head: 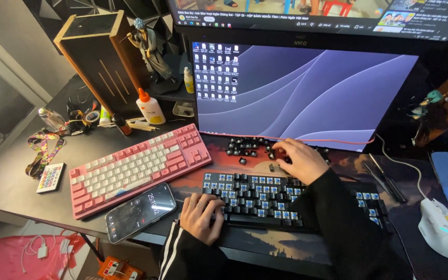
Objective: Installing individual keycaps onto the switches of a mechanical keyboard base.
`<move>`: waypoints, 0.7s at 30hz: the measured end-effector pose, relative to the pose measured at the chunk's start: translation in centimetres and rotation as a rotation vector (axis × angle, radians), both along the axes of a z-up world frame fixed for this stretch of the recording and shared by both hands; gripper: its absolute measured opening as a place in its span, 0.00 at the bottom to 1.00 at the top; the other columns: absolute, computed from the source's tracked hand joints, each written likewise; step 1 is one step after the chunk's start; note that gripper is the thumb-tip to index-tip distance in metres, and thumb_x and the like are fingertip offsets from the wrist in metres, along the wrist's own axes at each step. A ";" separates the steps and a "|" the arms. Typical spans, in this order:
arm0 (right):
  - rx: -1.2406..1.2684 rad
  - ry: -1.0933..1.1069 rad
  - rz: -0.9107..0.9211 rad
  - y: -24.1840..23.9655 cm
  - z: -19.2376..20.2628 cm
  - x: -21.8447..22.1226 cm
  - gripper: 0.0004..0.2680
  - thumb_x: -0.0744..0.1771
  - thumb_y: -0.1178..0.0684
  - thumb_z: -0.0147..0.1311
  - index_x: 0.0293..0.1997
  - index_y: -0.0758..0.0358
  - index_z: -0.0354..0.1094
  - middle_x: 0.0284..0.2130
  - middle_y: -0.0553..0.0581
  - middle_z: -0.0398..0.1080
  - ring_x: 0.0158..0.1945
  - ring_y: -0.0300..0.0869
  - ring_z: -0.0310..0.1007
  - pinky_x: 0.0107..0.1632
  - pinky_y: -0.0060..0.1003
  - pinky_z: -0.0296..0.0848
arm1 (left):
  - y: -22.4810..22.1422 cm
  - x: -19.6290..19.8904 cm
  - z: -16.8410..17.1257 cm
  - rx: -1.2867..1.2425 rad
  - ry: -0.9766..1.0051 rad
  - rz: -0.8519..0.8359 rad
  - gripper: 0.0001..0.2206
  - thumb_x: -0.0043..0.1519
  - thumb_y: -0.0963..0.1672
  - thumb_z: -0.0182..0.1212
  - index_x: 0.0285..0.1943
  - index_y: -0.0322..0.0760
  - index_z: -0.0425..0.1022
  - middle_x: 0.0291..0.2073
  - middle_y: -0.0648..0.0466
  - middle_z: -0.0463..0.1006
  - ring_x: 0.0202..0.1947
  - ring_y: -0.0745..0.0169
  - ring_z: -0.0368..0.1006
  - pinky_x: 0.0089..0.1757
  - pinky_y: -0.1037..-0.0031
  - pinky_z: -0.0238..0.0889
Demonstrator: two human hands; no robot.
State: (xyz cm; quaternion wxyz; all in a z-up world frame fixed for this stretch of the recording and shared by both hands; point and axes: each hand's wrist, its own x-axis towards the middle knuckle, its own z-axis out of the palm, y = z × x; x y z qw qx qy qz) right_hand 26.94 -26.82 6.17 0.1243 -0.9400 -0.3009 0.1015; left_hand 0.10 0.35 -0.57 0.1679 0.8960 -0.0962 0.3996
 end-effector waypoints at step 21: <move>-0.018 0.029 0.368 1.8 -1.3 1.7 0.09 0.72 0.41 0.72 0.55 0.48 0.89 0.57 0.49 0.72 0.59 0.46 0.69 0.72 0.50 0.69 | 0.0 -0.2 0.3 -0.023 0.032 0.005 0.04 0.70 0.41 0.66 0.50 0.41 0.86 0.46 0.53 0.86 0.46 0.47 0.77 0.46 0.58 0.68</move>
